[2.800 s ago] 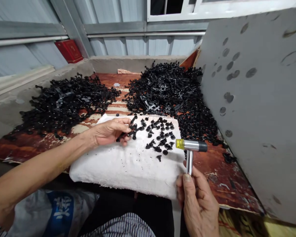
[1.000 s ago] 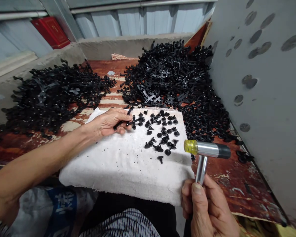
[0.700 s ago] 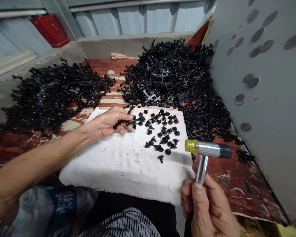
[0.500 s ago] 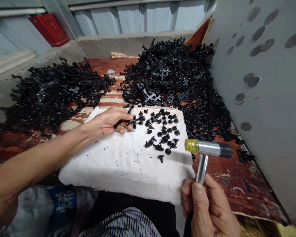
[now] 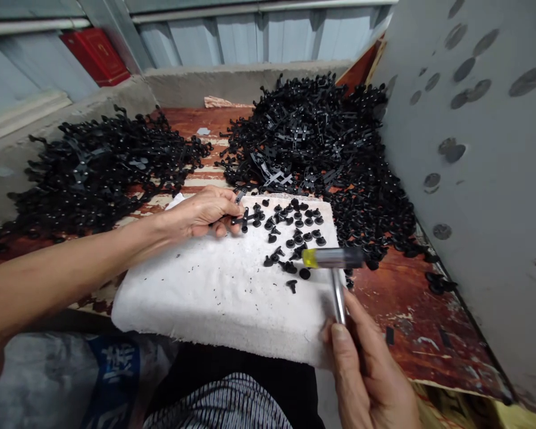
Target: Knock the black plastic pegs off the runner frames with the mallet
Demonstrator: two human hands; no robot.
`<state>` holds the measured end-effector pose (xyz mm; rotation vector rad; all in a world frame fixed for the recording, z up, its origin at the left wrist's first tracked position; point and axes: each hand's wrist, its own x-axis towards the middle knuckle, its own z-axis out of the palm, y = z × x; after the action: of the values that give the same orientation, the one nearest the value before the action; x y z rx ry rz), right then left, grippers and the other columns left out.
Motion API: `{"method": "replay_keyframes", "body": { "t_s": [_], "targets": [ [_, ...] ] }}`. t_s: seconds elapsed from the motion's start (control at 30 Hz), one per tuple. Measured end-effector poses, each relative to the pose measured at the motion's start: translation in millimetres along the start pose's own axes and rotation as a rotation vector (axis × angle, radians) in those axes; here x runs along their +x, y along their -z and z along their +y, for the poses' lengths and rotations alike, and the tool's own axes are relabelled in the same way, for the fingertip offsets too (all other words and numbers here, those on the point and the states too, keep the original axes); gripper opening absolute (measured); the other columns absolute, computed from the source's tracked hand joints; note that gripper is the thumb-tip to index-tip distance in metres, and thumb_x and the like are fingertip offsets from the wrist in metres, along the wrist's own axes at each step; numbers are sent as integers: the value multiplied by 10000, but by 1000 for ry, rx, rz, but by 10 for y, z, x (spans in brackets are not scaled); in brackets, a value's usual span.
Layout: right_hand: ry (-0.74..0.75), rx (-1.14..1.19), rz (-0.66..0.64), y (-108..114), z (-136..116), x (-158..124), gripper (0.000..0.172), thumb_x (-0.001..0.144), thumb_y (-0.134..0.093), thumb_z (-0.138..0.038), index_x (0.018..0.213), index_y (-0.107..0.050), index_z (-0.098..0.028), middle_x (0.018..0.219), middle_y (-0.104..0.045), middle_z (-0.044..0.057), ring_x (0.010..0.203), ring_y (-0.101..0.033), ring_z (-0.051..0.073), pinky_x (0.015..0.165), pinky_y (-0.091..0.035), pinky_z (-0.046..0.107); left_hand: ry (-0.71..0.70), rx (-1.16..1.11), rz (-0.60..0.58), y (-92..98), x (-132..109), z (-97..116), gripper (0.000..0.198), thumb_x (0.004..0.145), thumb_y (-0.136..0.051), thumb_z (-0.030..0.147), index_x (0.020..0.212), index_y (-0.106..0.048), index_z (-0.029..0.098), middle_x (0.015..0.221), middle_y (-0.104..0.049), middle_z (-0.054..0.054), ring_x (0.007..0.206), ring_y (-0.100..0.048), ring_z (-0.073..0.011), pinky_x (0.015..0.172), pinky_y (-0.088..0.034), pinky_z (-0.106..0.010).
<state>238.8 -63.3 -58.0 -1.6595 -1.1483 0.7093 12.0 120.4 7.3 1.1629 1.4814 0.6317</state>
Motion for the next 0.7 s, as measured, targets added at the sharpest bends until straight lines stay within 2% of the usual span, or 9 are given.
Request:
{"method": "replay_keyframes", "body": {
  "t_s": [0.07, 0.13, 0.17, 0.23, 0.37, 0.47, 0.57, 0.63, 0.7],
  "targets": [
    [212, -116, -88, 4, -49, 109, 506, 824, -629, -468, 1272, -665, -236, 1175, -715, 94, 946, -706, 257, 772, -613, 387, -6, -8, 6, 2, 16, -9, 220, 732, -582, -1, 617, -495, 165, 431, -570, -31, 393, -583, -135, 317, -287, -172],
    [413, -181, -174, -38, -164, 250, 460, 880, -560, -350, 1320, -633, -241, 1231, -696, 88, 1029, -694, 254, 878, -583, 420, -6, -31, 3, 9, 41, -28, 229, 714, -593, -9, 611, -495, 170, 412, -552, -16, 397, -594, -138, 313, -288, -157],
    [493, -202, -213, -73, -238, 326, 452, 892, -533, -291, 1331, -625, -241, 1208, -706, 89, 1007, -700, 242, 877, -581, 414, -14, -43, -5, 13, 55, -40, 229, 707, -595, -9, 608, -496, 173, 407, -550, -15, 397, -595, -137, 310, -288, -152],
    [611, -245, -245, -159, -394, 471, 465, 900, -483, -223, 1346, -614, -229, 1089, -733, 100, 881, -708, 217, 781, -597, 377, -33, -56, -23, 24, 79, -66, 223, 698, -590, -3, 598, -501, 175, 414, -570, -31, 378, -581, -132, 298, -288, -152],
    [702, -357, -268, -332, -583, 690, 505, 897, -437, -217, 1379, -588, -201, 800, -661, 85, 705, -625, 199, 594, -539, 311, -72, -62, -55, 40, 89, -93, 218, 704, -557, 7, 569, -511, 171, 443, -608, -65, 320, -520, -109, 279, -289, -169],
    [783, -482, -272, -417, -553, 812, 554, 882, -414, -181, 1421, -544, -194, 766, -583, 56, 615, -544, 164, 543, -481, 279, -77, -62, -59, 40, 67, -79, 209, 720, -552, 7, 575, -537, 156, 445, -594, -58, 303, -497, -100, 275, -277, -179],
    [844, -636, -306, -440, -495, 903, 564, 862, -404, -157, 1405, -556, -194, 725, -540, 29, 527, -471, 139, 469, -414, 254, -53, -75, -43, 33, 49, -60, 181, 727, -574, 4, 608, -561, 139, 468, -590, -51, 355, -561, -121, 285, -271, -175],
    [870, -656, -323, -424, -512, 924, 548, 880, -407, -150, 1408, -545, -198, 724, -555, 25, 538, -491, 140, 492, -439, 253, -33, -74, -31, 32, 49, -60, 197, 738, -571, 2, 606, -544, 145, 469, -588, -50, 379, -580, -130, 292, -275, -176],
    [921, -565, -276, -403, -569, 912, 550, 909, -415, -127, 1446, -492, -219, 811, -614, 46, 623, -563, 149, 588, -501, 265, -21, -62, -36, 34, 59, -70, 221, 748, -556, 0, 596, -523, 156, 461, -593, -57, 357, -551, -121, 289, -269, -186]
  ]
}}
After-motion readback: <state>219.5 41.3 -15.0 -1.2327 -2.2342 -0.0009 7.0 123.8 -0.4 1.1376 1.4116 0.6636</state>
